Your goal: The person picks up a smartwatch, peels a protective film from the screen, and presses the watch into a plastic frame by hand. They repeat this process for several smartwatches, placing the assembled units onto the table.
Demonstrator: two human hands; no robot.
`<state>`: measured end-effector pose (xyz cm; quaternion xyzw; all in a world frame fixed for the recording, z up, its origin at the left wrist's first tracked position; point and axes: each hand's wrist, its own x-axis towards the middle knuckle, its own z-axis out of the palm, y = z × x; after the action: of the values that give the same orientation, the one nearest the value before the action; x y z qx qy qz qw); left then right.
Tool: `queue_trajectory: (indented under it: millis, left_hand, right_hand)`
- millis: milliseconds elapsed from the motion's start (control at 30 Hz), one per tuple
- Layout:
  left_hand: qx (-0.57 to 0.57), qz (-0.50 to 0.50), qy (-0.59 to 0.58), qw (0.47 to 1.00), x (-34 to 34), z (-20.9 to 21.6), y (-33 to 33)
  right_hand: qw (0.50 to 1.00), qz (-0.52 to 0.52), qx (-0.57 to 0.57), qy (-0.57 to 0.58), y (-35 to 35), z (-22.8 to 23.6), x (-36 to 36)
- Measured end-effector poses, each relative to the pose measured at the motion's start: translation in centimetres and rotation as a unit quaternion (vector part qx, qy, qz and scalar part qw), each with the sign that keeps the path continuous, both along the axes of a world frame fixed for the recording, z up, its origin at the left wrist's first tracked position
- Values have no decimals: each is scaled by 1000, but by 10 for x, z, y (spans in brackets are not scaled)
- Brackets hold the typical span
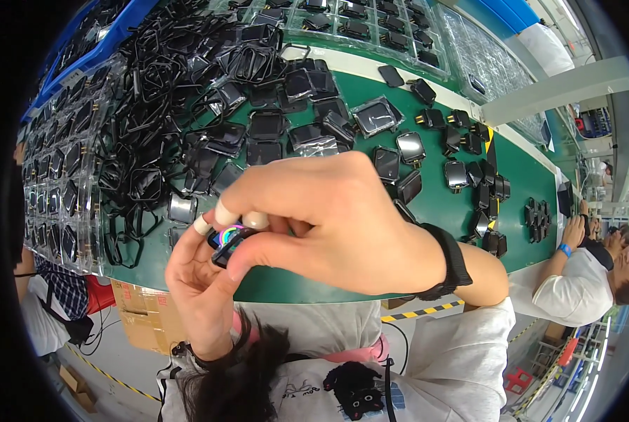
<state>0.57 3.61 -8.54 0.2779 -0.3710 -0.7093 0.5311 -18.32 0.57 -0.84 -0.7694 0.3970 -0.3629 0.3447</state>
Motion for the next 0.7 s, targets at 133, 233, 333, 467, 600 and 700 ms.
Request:
queue_trajectory:
  millis: [133, 233, 333, 467, 600, 700]
  left_hand:
    - [37, -2, -7, 999, -8, 4, 6]
    - [42, -6, -8, 999, -10, 4, 7]
    - [19, -10, -17, 1000, -10, 5, 7]
    - [1, -40, 1, 999, -12, 6, 8]
    - [-2, -1, -2, 1000, -13, -3, 9]
    - [-22, 88, -6, 996, -17, 5, 13]
  right_hand:
    - [999, -36, 19, -13, 3, -11, 6]
    - [999, -45, 5, -11, 5, -18, 7]
    - [998, -47, -47, 21, 8, -24, 9]
    - [988, -13, -142, 66, 7, -25, 5]
    - [994, -5, -107, 34, 10, -24, 4]
    - [998, 3, -50, 23, 22, -16, 2]
